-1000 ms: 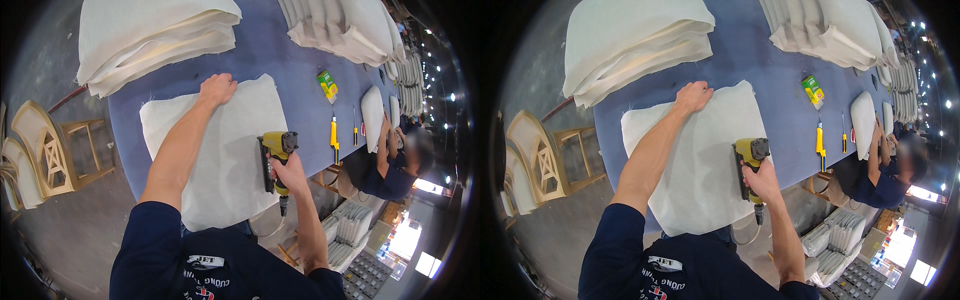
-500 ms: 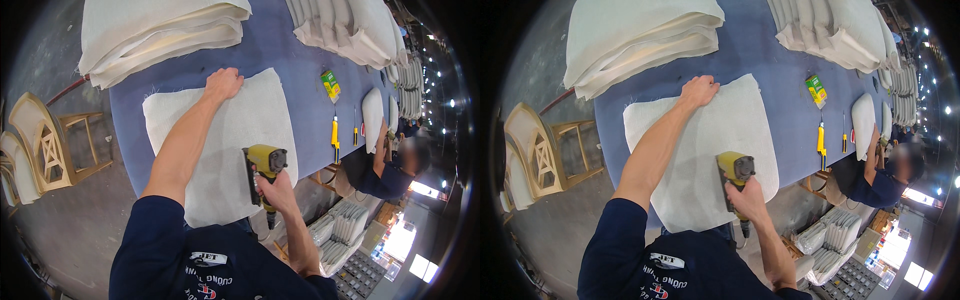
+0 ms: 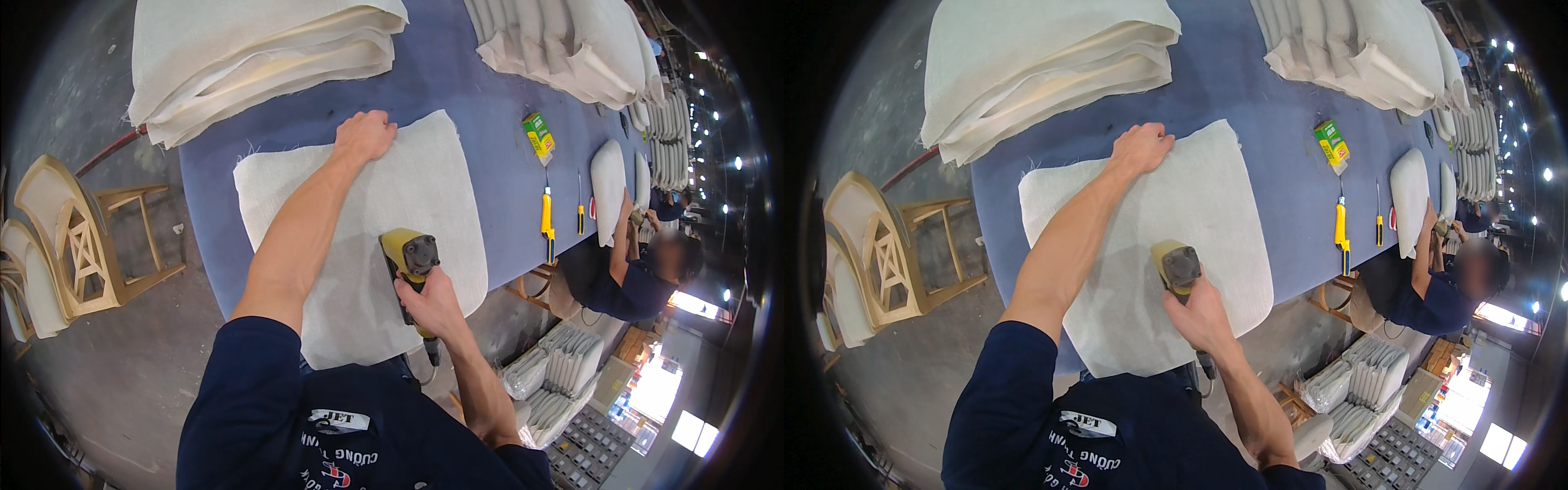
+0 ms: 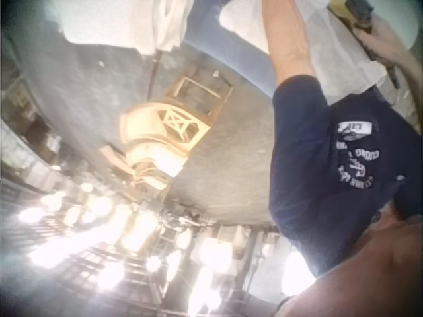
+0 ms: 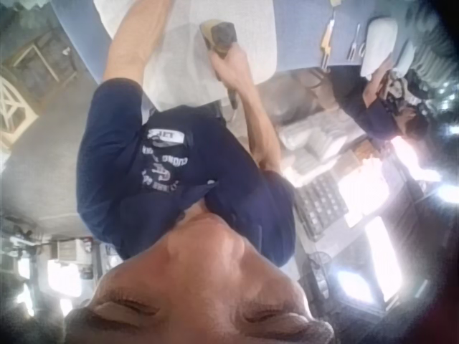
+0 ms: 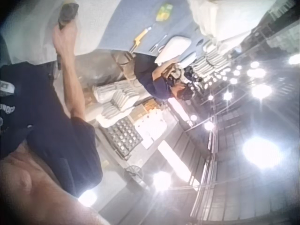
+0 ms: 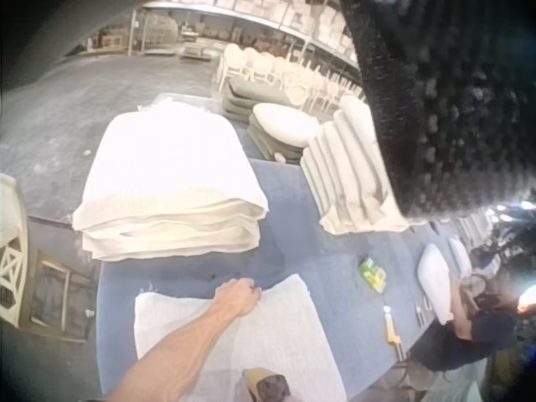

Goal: The person covers a foam cushion with white fabric, smooths it, and secures the edges using a staple gun. They then trim excess fabric with a utility knife and place the finished cushion on a stack.

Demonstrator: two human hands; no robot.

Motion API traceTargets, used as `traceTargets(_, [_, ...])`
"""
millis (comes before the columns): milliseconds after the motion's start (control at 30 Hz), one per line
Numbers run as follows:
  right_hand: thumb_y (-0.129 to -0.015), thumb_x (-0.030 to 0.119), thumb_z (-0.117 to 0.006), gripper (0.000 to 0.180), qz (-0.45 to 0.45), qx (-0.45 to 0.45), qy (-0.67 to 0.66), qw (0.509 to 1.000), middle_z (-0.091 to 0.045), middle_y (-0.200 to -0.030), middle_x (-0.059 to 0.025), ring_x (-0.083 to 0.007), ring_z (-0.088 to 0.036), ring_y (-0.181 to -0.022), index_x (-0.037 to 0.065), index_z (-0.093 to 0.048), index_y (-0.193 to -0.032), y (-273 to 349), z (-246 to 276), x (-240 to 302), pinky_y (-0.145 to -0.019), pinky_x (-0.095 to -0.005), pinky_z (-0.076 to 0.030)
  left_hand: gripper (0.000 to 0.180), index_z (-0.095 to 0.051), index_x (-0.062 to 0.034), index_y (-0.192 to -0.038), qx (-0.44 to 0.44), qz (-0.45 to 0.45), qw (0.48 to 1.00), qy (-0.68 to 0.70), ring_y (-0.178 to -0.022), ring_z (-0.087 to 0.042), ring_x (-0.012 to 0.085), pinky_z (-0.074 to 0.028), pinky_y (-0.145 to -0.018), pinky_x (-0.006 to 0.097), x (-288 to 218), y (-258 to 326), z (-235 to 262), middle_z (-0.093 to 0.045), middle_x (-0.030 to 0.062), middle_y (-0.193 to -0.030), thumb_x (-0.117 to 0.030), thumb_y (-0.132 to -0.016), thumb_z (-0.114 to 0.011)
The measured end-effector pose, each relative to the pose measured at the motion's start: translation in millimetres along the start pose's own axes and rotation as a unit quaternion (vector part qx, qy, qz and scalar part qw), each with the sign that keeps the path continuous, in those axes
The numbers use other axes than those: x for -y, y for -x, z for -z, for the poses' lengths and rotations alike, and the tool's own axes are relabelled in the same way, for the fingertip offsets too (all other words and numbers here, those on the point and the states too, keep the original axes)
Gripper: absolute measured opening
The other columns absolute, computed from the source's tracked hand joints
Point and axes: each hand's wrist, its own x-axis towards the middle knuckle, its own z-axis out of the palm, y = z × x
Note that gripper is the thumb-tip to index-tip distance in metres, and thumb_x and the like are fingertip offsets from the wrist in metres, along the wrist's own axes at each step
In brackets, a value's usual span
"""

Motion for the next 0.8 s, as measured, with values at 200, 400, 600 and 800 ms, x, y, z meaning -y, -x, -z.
traceTargets(200, [-0.092, 0.011, -0.075, 0.034, 0.030, -0.080, -0.099, 0.991, -0.068, -0.087, -0.0029, -0.0087, -0.062, -0.070, -0.002, -0.066, -0.122, 27, 59, -47, -0.062, -0.0266, -0.051, 0.040, -0.075, -0.0098, -0.118, -0.026, 0.008, 1.000, -0.012, -0.115, -0.070, 0.0394, -0.054, -0.099, 0.051, 2, -3, -5, -0.076, 0.0182, -0.118, -0.043, -0.101, -0.058])
traceTargets(400, [-0.090, 0.013, -0.072, 0.052, -0.008, -0.233, -0.038, 0.972, -0.071, -0.104, -0.0167, -0.0243, -0.068, -0.091, -0.004, -0.060, -0.137, -22, 157, -153, -0.083, -0.0381, -0.055, 0.044, -0.073, -0.0090, -0.114, -0.060, 0.020, 0.998, -0.014, -0.112, -0.068, 0.0416, -0.053, -0.095, 0.053, -10, 6, 1, -0.076, 0.0201, -0.111, -0.048, -0.103, -0.055])
traceTargets(600, [-0.092, 0.007, -0.063, 0.078, 0.065, -0.358, 0.140, 0.921, -0.050, -0.144, -0.0346, -0.0514, -0.053, -0.132, 0.002, -0.030, -0.162, -133, 177, -235, -0.110, -0.0514, -0.048, 0.050, -0.069, -0.0076, -0.106, -0.110, -0.022, 0.974, -0.195, -0.103, -0.068, 0.0486, -0.051, -0.088, 0.060, 25, 59, 70, -0.073, 0.0258, -0.101, -0.052, -0.108, -0.045])
traceTargets(800, [-0.092, 0.016, -0.074, 0.077, 0.099, -0.412, 0.179, 0.888, -0.041, -0.155, -0.0321, -0.0514, -0.045, -0.140, 0.001, -0.037, -0.158, -159, 135, -229, -0.114, -0.0552, -0.044, 0.051, -0.063, 0.0015, -0.100, -0.085, -0.079, 0.978, -0.171, -0.090, -0.064, 0.0465, -0.049, -0.082, 0.050, 93, 95, 92, -0.068, 0.0265, -0.091, -0.048, -0.108, -0.051])
